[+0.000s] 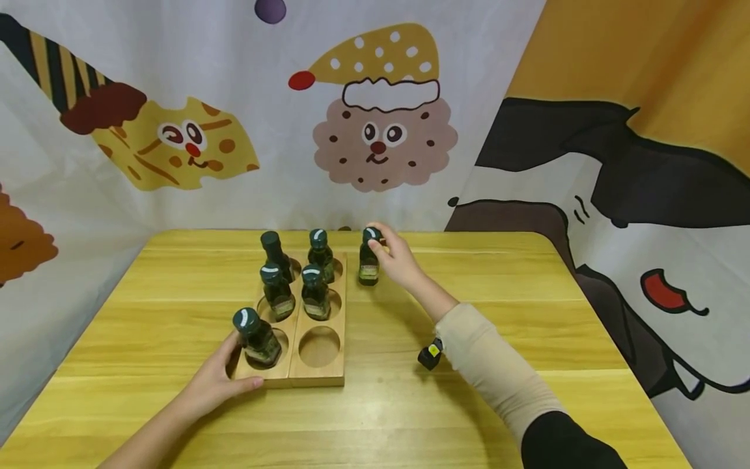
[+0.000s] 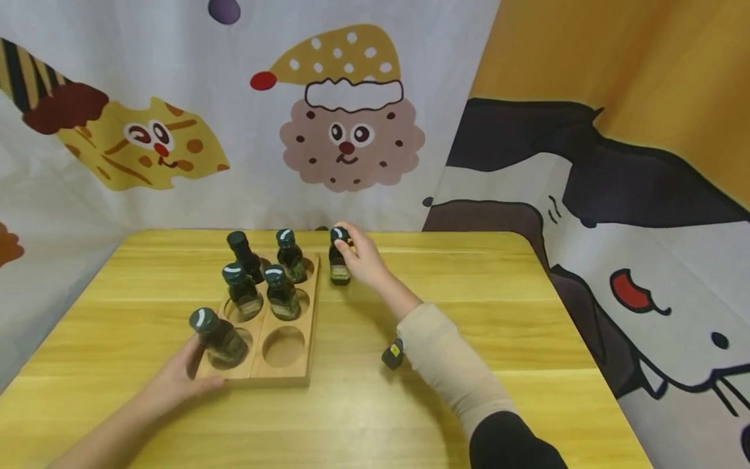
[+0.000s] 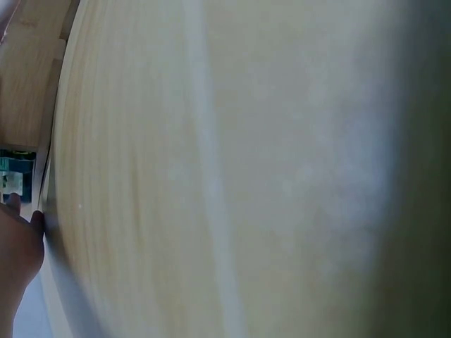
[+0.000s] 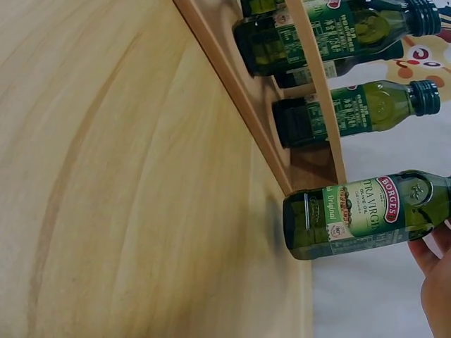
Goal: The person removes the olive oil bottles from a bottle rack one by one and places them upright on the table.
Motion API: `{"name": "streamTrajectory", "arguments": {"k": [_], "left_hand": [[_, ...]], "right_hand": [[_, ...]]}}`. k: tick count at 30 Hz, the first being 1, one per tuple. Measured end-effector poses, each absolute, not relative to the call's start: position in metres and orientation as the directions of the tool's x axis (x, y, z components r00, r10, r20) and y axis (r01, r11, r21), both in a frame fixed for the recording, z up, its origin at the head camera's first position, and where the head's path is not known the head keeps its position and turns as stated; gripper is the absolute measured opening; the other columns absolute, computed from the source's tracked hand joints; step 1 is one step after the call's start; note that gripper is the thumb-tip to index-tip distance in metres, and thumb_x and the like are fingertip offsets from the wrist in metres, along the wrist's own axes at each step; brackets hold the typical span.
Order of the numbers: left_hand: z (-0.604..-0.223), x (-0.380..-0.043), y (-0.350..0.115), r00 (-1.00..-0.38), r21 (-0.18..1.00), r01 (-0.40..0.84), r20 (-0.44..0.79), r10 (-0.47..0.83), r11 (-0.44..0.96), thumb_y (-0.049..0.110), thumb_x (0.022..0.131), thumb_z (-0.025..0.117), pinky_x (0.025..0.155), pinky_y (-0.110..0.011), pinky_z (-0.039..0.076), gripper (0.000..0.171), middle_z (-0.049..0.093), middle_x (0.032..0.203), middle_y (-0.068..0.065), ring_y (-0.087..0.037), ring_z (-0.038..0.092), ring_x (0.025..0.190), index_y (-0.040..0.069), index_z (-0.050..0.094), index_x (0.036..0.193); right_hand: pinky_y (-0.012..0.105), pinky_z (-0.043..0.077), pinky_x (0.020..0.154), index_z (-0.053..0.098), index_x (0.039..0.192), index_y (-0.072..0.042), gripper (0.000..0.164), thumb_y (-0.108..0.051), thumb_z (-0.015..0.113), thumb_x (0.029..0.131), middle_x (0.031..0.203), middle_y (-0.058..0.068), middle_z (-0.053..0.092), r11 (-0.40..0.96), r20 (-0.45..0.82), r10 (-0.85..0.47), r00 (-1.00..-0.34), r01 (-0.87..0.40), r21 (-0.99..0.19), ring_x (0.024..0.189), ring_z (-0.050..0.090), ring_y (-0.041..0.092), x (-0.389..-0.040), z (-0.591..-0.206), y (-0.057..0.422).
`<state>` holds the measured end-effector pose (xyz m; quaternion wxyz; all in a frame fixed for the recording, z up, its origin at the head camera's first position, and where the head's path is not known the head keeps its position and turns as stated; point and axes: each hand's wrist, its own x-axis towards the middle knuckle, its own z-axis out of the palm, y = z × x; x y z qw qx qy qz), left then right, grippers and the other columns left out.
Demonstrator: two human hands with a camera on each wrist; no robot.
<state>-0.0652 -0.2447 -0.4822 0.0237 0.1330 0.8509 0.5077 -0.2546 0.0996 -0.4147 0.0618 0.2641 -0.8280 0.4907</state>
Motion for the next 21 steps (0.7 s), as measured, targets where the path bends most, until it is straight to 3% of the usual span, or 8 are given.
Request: {"name": "streamTrajectory", "arguments": {"k": [7, 14, 18, 21], "left_hand": [[-0.4822, -0.0651, -0.2453, -0.963, 0.877, 0.206, 0.101, 0.251, 0.435, 0.016, 0.073, 0.084, 0.098, -0.006, 0.017, 0.101, 0.032, 0.146, -0.029, -0.045, 0.023, 0.134, 0.017, 0.022, 0.153], [-0.4833, -0.0651, -0.2451, -0.966, 0.870, 0.193, 0.087, 0.244, 0.453, 0.018, 0.074, 0.084, 0.104, -0.014, 0.017, 0.102, 0.030, 0.148, -0.028, -0.045, 0.023, 0.135, 0.019, 0.020, 0.154], [-0.4828, -0.0653, -0.2450, -0.968, 0.872, 0.180, 0.073, 0.241, 0.455, 0.018, 0.073, 0.084, 0.111, -0.040, 0.018, 0.103, 0.027, 0.149, -0.029, -0.047, 0.020, 0.136, 0.016, 0.020, 0.154], [-0.4820, -0.0643, -0.2449, -0.971, 0.867, 0.164, 0.057, 0.233, 0.470, 0.018, 0.073, 0.085, 0.105, -0.063, 0.016, 0.105, 0.025, 0.149, -0.032, -0.050, 0.018, 0.136, 0.012, 0.018, 0.154]], "right_hand": [[0.040, 0.047, 0.094, 0.047, 0.134, 0.000, 0.036, -0.010, 0.049, 0.100, 0.128, 0.016, 0.055, 0.407, 0.348, -0.391, -0.852, -0.499, -0.765, 0.112, 0.054, 0.026, -0.2570, -0.4213, 0.1008], [0.040, 0.047, 0.093, 0.045, 0.137, -0.001, 0.038, -0.013, 0.048, 0.101, 0.130, 0.015, 0.053, 0.411, 0.331, -0.383, -0.863, -0.480, -0.775, 0.115, 0.053, 0.027, -0.2555, -0.4236, 0.1034], [0.040, 0.048, 0.093, 0.044, 0.139, -0.003, 0.039, -0.014, 0.048, 0.101, 0.132, 0.015, 0.052, 0.404, 0.322, -0.390, -0.863, -0.474, -0.782, 0.116, 0.053, 0.028, -0.2543, -0.4237, 0.1038], [0.041, 0.045, 0.095, 0.040, 0.143, -0.006, 0.044, -0.017, 0.048, 0.101, 0.139, 0.013, 0.047, 0.393, 0.314, -0.394, -0.864, -0.467, -0.792, 0.119, 0.051, 0.028, -0.2523, -0.4240, 0.1046]]}}
